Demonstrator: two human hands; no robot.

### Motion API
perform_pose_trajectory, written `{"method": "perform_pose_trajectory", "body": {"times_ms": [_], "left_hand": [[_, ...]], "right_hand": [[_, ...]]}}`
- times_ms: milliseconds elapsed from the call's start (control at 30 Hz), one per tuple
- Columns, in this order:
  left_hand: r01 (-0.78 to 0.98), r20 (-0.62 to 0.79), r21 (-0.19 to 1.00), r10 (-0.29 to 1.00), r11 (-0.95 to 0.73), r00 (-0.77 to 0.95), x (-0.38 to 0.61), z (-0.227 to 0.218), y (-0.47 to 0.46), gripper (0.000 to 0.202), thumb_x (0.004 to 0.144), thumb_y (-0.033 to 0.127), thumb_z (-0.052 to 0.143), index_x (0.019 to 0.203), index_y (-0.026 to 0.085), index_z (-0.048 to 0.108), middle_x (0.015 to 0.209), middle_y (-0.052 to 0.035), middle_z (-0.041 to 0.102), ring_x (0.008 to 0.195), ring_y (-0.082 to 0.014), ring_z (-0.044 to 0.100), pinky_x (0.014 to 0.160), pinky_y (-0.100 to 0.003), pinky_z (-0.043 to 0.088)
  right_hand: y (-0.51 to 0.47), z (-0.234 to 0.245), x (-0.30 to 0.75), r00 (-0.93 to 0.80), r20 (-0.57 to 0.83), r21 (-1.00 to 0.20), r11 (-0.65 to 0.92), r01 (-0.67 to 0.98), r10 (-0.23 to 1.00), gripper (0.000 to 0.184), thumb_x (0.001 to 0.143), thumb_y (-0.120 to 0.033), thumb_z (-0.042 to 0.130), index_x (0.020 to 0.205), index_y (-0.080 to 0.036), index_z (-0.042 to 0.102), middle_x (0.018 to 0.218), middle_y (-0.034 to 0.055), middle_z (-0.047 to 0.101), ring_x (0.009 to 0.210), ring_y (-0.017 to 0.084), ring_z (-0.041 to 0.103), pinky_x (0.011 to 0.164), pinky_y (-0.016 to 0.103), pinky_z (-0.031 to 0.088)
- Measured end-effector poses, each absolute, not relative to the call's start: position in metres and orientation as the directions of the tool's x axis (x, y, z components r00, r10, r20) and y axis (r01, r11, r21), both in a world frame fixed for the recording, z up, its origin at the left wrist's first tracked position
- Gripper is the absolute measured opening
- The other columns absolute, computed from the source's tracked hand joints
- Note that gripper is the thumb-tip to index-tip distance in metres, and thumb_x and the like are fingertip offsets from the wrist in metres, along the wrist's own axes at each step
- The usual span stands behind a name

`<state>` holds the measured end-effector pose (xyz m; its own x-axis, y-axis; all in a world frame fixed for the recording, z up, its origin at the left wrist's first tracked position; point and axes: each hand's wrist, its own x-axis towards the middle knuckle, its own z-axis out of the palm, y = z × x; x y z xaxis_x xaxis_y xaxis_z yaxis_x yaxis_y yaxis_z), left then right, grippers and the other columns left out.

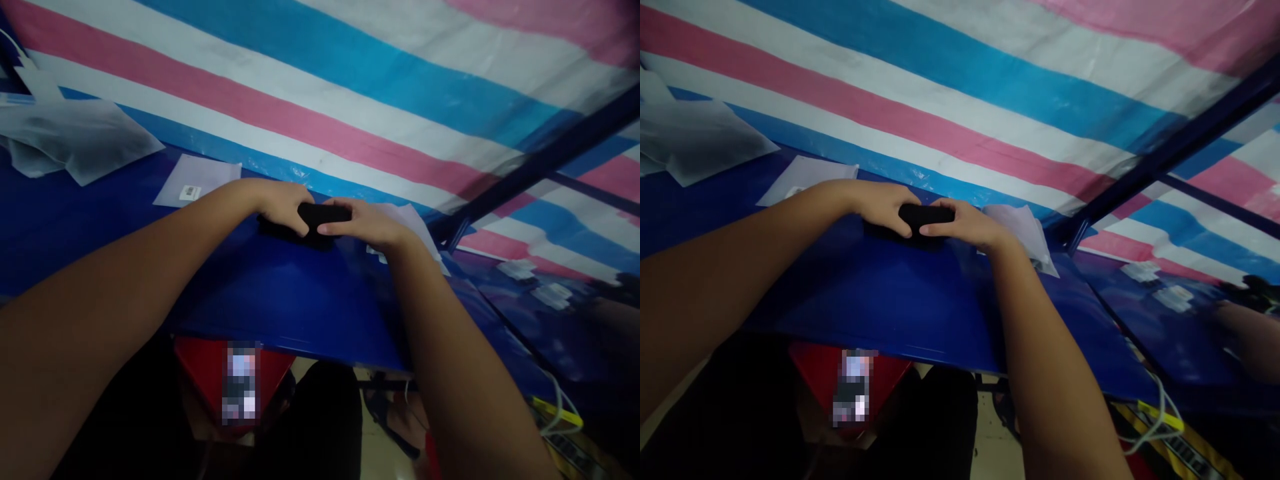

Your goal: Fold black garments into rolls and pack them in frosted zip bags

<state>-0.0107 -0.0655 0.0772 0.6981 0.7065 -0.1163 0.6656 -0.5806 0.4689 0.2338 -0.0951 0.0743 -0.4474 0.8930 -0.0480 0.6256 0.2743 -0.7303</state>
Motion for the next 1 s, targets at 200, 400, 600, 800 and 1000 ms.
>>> {"method": "perform_pose_trajectory", "body": {"times_ms": [200,400,600,800,1000], "left_hand": [[0.495,0.078,0.757,0.81,-0.427,0.581,-0.01,0.071,-0.059,0.061,0.083,0.052,0.07,0.137,0.023,0.069,0.122,-0.0106,0.079,0.105,-0.0294,0.076,0.084,-0.034,0.057],[0.22,0.183,0.925,0.87,-0.31,0.458,0.015,0.056,-0.065,0.056,0.099,0.051,0.052,0.144,0.019,0.062,0.123,-0.0153,0.079,0.112,-0.0304,0.075,0.091,-0.042,0.061],[0.235,0.206,0.924,0.912,-0.3,0.354,0.033,0.05,-0.075,0.045,0.091,0.039,0.066,0.129,0.016,0.068,0.123,-0.0145,0.078,0.113,-0.0295,0.074,0.094,-0.04,0.061],[0.392,0.255,0.826,0.888,-0.406,0.382,0.033,0.053,-0.077,0.055,0.086,0.033,0.07,0.139,0.016,0.063,0.133,-0.0143,0.074,0.118,-0.0307,0.07,0.094,-0.039,0.059],[0.472,0.282,0.714,0.83,-0.517,0.482,0.016,0.055,-0.063,0.061,0.097,0.059,0.058,0.144,0.02,0.06,0.145,-0.0119,0.067,0.123,-0.0281,0.064,0.098,-0.037,0.052]], "right_hand": [[-0.085,0.064,0.24,-0.291,0.108,-0.968,0.167,0.185,0.951,0.075,0.072,-0.075,0.087,0.13,-0.032,0.068,0.139,0.0081,0.074,0.133,0.038,0.065,0.109,0.057,0.058],[-0.092,0.052,0.207,-0.28,0.15,-0.956,0.212,0.203,0.948,0.092,0.082,-0.098,0.05,0.147,-0.034,0.06,0.136,0.0096,0.074,0.134,0.038,0.066,0.102,0.054,0.061],[-0.095,0.047,0.19,-0.304,0.125,-0.969,0.182,0.169,0.945,0.079,0.091,-0.082,0.059,0.149,-0.029,0.059,0.126,0.0103,0.077,0.123,0.036,0.072,0.098,0.052,0.064],[-0.086,0.04,0.196,-0.288,0.093,-0.96,0.163,0.228,0.953,0.089,0.086,-0.088,0.061,0.15,-0.026,0.058,0.122,0.0137,0.078,0.119,0.039,0.073,0.096,0.057,0.065],[-0.073,0.038,0.21,-0.258,0.089,-0.934,0.171,0.314,0.962,0.099,0.088,-0.09,0.051,0.161,-0.023,0.047,0.137,0.0167,0.073,0.132,0.04,0.067,0.105,0.055,0.063]]}}
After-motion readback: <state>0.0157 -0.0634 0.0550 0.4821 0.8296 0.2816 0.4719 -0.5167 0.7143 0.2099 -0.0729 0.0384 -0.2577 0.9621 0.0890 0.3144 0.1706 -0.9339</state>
